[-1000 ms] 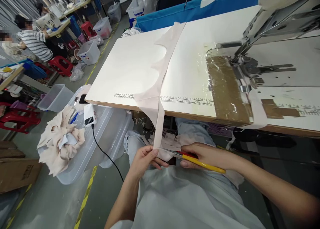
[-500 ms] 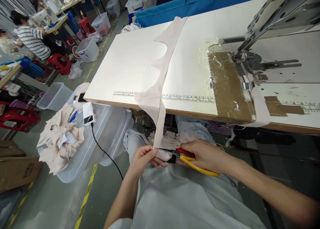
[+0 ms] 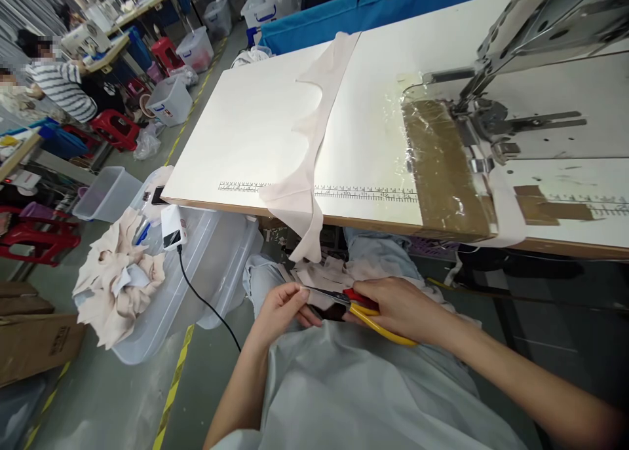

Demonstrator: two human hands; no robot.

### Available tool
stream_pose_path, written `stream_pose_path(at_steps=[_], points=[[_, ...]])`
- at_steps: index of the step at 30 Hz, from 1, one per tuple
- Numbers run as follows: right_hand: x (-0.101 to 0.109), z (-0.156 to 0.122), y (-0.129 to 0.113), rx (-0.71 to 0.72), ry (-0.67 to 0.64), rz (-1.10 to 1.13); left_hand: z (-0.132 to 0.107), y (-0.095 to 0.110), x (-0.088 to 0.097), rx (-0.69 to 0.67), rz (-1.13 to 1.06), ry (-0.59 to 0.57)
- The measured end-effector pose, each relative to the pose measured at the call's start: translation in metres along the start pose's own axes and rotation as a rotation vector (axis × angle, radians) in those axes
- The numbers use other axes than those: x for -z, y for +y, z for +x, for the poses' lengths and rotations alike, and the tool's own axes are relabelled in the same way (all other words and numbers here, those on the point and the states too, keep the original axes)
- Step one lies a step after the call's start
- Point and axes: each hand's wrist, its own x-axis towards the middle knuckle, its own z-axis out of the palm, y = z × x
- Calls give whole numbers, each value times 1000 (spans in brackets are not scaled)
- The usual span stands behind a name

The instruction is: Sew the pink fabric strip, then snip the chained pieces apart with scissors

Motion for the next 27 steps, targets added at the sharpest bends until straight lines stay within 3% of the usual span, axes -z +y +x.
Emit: stream_pose_path(at_steps=[4, 6, 10, 14, 17, 20, 23, 25, 27], points=[[-8, -20, 7, -67, 85, 115, 17, 13, 12, -388, 409, 434], [-12, -30, 10, -103, 128, 186, 32, 22, 12, -558, 532, 526], [-20, -45, 17, -162, 197, 307, 62, 28, 2, -699, 539, 478], [-22, -57, 32, -213, 276, 371, 65, 8, 1, -498, 167, 339], [-21, -63, 43, -263, 310, 421, 58, -5, 4, -382, -51, 358], [-21, -64, 48, -291, 325, 455, 57, 2, 2, -517, 141, 415], [-24, -65, 49, -287, 337, 461, 65, 18, -7, -707, 386, 398], [-28, -67, 51, -273, 351, 460, 70, 23, -13, -758, 385, 364], [-33, -71, 54, -272, 356, 461, 72, 24, -17, -718, 268, 320]])
